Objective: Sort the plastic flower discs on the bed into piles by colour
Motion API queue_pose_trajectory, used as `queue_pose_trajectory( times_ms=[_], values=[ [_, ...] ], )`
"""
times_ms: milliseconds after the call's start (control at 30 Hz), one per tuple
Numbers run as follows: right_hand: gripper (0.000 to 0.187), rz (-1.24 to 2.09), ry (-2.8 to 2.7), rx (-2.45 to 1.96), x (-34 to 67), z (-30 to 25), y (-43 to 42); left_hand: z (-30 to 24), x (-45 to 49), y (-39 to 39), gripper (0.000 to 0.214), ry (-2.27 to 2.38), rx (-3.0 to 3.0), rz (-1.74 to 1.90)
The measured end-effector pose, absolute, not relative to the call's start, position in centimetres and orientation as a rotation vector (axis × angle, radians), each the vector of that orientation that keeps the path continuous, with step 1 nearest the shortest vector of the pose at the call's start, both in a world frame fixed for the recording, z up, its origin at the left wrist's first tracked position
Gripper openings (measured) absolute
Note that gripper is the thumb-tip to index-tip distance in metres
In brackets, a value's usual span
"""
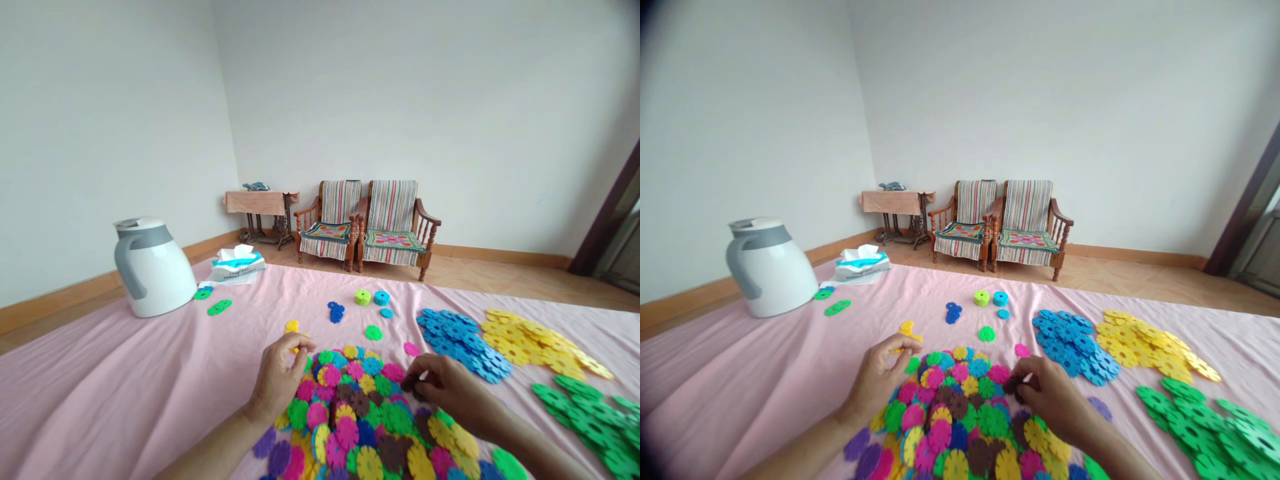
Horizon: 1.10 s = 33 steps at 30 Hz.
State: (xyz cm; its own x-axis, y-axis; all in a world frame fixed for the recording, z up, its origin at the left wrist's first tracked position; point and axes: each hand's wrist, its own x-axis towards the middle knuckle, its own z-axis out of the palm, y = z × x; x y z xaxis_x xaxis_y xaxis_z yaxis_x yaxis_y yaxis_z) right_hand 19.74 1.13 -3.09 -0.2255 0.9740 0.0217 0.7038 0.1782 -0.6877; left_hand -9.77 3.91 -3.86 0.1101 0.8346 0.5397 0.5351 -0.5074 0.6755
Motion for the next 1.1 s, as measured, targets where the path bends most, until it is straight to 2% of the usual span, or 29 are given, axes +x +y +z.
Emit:
queue_pose_trajectory(
  times_ms=[267,433,667,933,1100],
  values=[
    [0.024,1.096,-1.564,-1.424,21.9,-3.6,2.5,-4.0,-9.8,4.1,0.018,1.334,2.074,1.335],
    [0.032,0.950,-1.437,-1.464,24.2,-3.1,2.8,-4.2,-10.0,4.2,0.018,1.336,2.089,1.318],
    [0.017,0.897,-1.620,-1.491,24.3,-4.2,1.2,-4.2,-9.9,4.2,0.019,1.337,2.108,1.326],
    [0.020,0.547,-1.738,-1.527,22.5,-6.6,1.1,-4.7,-10.1,4.4,0.018,1.352,2.081,1.326],
    [0.021,0.481,-1.765,-1.527,23.2,-6.2,1.0,-4.4,-10.1,4.4,0.019,1.365,2.080,1.317]
  ],
)
